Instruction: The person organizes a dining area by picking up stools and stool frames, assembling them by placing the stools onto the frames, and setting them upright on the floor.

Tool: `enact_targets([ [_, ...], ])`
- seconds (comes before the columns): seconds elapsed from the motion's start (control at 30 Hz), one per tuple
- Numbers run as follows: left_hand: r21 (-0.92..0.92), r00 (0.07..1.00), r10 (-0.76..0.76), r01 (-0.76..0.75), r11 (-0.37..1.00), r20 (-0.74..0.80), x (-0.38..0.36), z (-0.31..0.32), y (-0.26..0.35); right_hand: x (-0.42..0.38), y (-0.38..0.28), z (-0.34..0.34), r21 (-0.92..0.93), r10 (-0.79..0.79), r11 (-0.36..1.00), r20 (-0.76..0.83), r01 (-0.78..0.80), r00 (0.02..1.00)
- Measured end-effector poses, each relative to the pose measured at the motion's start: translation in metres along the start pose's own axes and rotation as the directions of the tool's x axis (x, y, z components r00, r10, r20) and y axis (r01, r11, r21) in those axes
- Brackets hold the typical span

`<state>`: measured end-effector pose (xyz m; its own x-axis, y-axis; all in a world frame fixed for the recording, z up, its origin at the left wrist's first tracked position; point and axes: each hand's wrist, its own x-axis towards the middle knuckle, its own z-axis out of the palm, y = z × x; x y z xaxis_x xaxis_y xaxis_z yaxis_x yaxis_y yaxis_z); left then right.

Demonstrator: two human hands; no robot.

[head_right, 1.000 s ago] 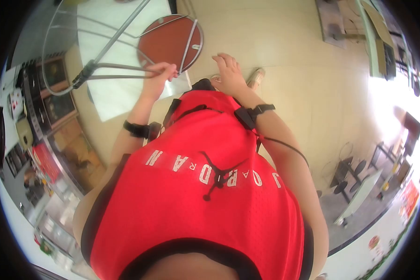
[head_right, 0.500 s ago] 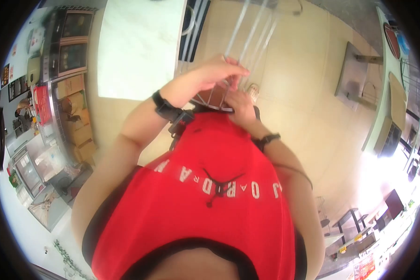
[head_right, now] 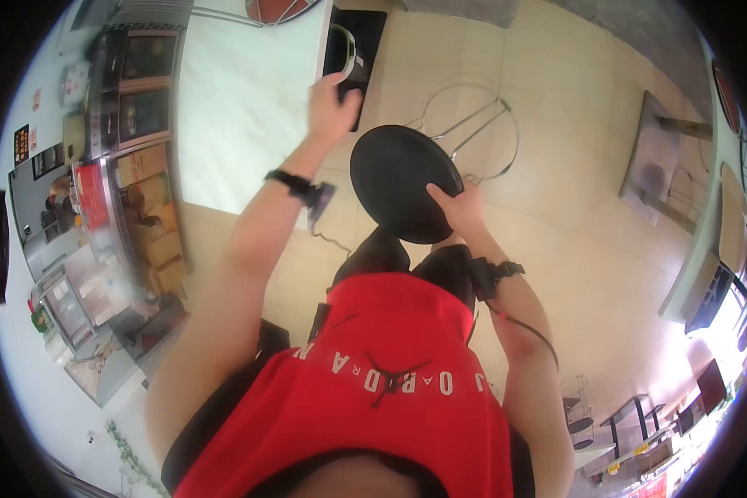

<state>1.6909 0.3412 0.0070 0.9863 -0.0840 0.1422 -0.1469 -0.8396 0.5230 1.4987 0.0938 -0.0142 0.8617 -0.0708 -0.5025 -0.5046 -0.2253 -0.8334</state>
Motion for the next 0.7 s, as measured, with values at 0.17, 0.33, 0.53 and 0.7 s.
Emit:
enact_targets([
  [0.17, 0.423, 0.945, -0.312, 0.322, 0.847, -0.095, -0.045, -0.033, -0.134, 0.05, 0.031, 0.02, 0.305, 0.379, 0.883, -0.017, -0.357, 0.925],
  [0.33, 0.429, 0.932, -0.36, 0.342, 0.836, -0.042, -0.054, -0.038, -0.123, 0.101, 0.084, 0.063, 0.547, 0.339, 0.769, 0.09, -0.331, 0.937],
  [0.53, 0.318, 0.924, -0.383, 0.36, 0.877, 0.012, -0.024, -0.054, -0.136, 0.18, 0.114, 0.129, 0.485, 0.47, 0.719, 0.189, -0.498, 0.862],
  [0.7, 0.324, 0.929, -0.37, 0.351, 0.879, -0.002, -0.055, -0.064, -0.116, 0.156, 0.175, 0.113, 0.587, 0.366, 0.625, 0.363, -0.515, 0.857],
])
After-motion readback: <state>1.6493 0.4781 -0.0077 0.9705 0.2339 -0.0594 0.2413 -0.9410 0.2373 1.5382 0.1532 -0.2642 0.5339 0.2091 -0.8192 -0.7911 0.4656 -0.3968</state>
